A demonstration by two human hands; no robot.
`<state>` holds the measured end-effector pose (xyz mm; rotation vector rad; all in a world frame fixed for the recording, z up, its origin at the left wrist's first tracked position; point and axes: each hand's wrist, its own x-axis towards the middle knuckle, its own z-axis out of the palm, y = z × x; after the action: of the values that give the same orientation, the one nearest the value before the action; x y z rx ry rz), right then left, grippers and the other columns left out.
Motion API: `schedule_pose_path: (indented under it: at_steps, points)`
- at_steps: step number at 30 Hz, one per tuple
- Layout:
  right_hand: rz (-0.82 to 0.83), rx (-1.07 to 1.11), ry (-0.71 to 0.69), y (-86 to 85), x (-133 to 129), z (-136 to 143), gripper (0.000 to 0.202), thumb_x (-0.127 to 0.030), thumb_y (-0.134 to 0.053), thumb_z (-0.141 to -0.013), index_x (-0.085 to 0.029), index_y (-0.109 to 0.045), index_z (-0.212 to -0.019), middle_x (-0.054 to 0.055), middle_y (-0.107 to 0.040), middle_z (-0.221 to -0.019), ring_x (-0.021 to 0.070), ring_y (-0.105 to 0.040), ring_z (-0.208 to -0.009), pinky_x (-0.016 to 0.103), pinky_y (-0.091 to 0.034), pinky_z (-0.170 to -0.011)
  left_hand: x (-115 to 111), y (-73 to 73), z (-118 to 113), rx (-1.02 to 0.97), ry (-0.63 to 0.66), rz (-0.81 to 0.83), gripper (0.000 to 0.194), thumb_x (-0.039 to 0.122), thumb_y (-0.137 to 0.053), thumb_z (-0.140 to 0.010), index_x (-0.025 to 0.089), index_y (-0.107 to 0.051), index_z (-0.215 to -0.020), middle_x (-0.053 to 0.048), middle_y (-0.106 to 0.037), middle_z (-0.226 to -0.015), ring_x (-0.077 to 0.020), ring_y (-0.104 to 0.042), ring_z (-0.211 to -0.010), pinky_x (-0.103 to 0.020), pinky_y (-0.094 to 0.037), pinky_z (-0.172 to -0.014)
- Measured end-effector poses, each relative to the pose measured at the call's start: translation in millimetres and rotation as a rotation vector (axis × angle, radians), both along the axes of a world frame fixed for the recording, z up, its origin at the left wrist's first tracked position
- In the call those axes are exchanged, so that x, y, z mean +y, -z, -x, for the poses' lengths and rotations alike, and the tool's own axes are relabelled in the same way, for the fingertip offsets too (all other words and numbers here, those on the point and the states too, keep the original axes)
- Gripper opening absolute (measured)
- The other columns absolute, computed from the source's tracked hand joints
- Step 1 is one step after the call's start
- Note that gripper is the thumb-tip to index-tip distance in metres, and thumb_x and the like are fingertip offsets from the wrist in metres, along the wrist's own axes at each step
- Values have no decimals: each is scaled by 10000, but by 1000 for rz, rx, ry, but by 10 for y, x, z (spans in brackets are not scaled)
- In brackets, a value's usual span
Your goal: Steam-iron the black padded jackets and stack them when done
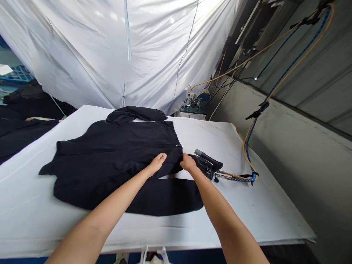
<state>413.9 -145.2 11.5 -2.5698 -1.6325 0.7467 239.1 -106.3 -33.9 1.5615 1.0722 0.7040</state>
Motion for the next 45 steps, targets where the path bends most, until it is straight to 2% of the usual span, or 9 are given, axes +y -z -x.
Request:
schedule_pose_path:
  at_steps: [6,11,14,17,21,26,38,41,45]
  points:
    - [-19,-272,220,-86,-213,119,397,-127,-438,-773,-109,-483,-1166,204,-505,-1158,319,-451,-1104,425,-373,-828,0,-154,416,404,-44,-432,244,57,-447,-683,188,-566,-851,-41,-597,-910,-134,-561,-829,-262,-439,-759]
    - [-397,-360,-170,-73,-271,385,365,-155,-395,-801,-196,-507,-1146,117,-470,-1208,247,-367,-1143,371,-266,-946,-35,-320,1075,817,44,-524,250,61,-402,-671,216,-591,-622,-11,-625,-700,-153,-574,-728,-296,-380,-787]
    - [-215,-327,-340,76,-272,435,334,-266,-394,-840,-295,-535,-1142,26,-443,-1281,276,-251,-1230,473,-125,-1013,-128,-325,1301,854,104,-496,231,128,-447,-686,228,-611,-558,-3,-644,-637,-150,-583,-672,-327,-338,-859]
    - [37,-381,-92,221,-284,466,408,-322,-406,-849,-326,-451,-1254,14,-329,-1387,360,-156,-1265,616,-65,-957,-258,-276,1405,869,227,-467,158,311,-537,-700,266,-677,-758,-26,-677,-753,-193,-593,-809,-397,-290,-920]
    - [-137,-409,-216,279,-291,673,408,-359,-385,-857,-279,-469,-1248,72,-348,-1362,308,-204,-1262,546,-45,-1002,-438,-164,1478,856,448,-430,555,564,-669,-534,306,-607,-1022,-94,-569,-1171,-325,-422,-1147,-601,-163,-942]
    - [24,-233,-259,360,-249,978,599,-595,-310,-819,-385,-231,-1374,29,-269,-1424,347,-188,-1279,589,-74,-983,-597,-120,1553,842,560,-494,192,353,-653,-661,244,-645,-819,-56,-583,-1108,-262,-423,-1134,-525,-186,-980]
    - [118,-304,-89,484,-263,1078,565,-425,-292,-830,-464,-129,-1369,-65,-81,-1482,428,11,-1299,674,68,-915,-748,-243,1845,562,873,672,199,344,-650,-556,173,-639,-658,3,-628,-623,-170,-591,-616,-294,-470,-598]
    - [125,-318,-28,444,-245,1102,513,-364,-263,-842,-437,-258,-1350,-47,-167,-1463,425,6,-1299,693,40,-902,-621,-260,1788,411,740,378,194,308,-553,-696,159,-642,-783,-19,-651,-707,-147,-604,-661,-282,-479,-631]
    - [100,-286,-57,409,-247,1137,525,-453,-227,-847,-413,-221,-1371,-26,-119,-1476,419,7,-1302,684,-3,-915,-250,-210,1931,460,196,-315,326,107,-427,-749,196,-616,-1000,-62,-629,-998,-161,-552,-972,-323,-427,-877]
